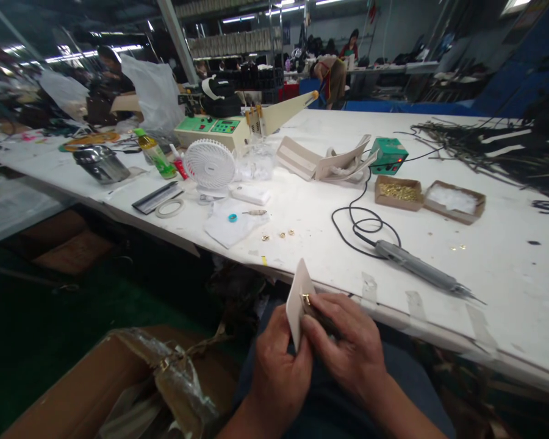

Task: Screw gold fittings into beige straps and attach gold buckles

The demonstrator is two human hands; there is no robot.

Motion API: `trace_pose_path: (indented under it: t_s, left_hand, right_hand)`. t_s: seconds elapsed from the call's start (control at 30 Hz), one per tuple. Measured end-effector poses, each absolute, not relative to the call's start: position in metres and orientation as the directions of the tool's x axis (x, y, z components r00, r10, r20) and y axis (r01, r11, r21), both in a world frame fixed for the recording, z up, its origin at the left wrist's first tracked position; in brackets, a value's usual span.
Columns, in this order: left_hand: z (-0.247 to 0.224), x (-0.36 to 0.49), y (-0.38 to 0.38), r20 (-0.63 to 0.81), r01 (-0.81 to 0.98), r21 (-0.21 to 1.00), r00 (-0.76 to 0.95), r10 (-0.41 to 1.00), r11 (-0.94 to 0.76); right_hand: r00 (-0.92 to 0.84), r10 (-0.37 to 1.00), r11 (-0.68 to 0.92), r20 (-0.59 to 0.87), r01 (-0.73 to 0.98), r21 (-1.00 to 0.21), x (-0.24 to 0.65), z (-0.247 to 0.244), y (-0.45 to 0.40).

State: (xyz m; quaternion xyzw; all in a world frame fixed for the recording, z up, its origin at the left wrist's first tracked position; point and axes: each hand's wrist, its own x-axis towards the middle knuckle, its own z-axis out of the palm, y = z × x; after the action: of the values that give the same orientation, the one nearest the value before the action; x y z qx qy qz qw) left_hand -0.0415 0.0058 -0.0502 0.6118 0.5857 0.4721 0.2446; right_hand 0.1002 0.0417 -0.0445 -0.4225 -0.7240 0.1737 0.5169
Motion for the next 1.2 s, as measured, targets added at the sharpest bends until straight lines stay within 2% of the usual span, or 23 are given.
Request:
trace_pose_path:
  t_s: [0.13,0.23,0.33,0.43,0.53,0.63,0.73,0.83,0.9,1.07,1.2]
  left_hand:
    - [-0.057,-0.042,0.003,0.389,0.595,0.748,-0.034,0.920,-0.294]
    - [-0.062,-0.038,0.002,0.438,0.689,0.651,0.000,0.899,-0.318]
    - [-0.064,-0.030,0.002,0.462,0.757,0.567,0.035,0.886,-0.326]
    - [-0.059,-0.028,0.007,0.498,0.766,0.521,0.087,0.863,-0.377]
    - [-0.049,-0.033,0.021,0.482,0.694,0.593,0.100,0.871,-0.408]
    - [-0.042,-0.040,0.045,0.392,0.574,0.765,-0.054,0.918,-0.293]
    - [-0.039,-0.040,0.072,0.120,0.263,0.962,-0.155,0.981,-0.077]
    - [-0.040,-0.036,0.090,-0.112,-0.010,0.994,-0.014,0.994,0.112]
    - [-0.040,-0.034,0.097,-0.149,-0.019,0.988,0.058,0.987,0.150]
    - [-0.042,-0.034,0.111,-0.152,0.205,0.971,0.127,0.980,0.124]
    - [-0.053,-0.032,0.132,-0.171,0.265,0.956,0.158,0.972,0.125]
  right_hand:
    - [-0.141,0.843,0.531,0.520,0.376,-0.759,0.100,-0.044,0.037]
    - [-0.086,0.904,0.422,0.419,0.331,-0.844,0.097,-0.040,0.036]
    - [0.029,0.973,0.216,0.229,0.233,-0.948,0.097,-0.034,0.039]
    - [0.075,0.997,-0.043,-0.038,0.071,-0.997,0.105,-0.030,0.045]
    - [0.006,0.976,-0.217,-0.218,-0.086,-0.972,0.119,-0.029,0.054]
    - [-0.085,0.944,-0.329,-0.317,-0.216,-0.919,0.130,-0.031,0.063]
    - [-0.142,0.915,-0.404,-0.378,-0.297,-0.865,0.135,-0.033,0.070]
    - [-0.136,0.910,-0.415,-0.393,-0.281,-0.865,0.140,-0.035,0.078]
    - [-0.123,0.909,-0.417,-0.399,-0.223,-0.881,0.145,-0.036,0.082]
    - [-0.160,0.894,-0.439,-0.419,-0.121,-0.891,0.158,-0.043,0.091]
    - [-0.168,0.881,-0.454,-0.443,-0.030,-0.890,0.166,-0.048,0.108]
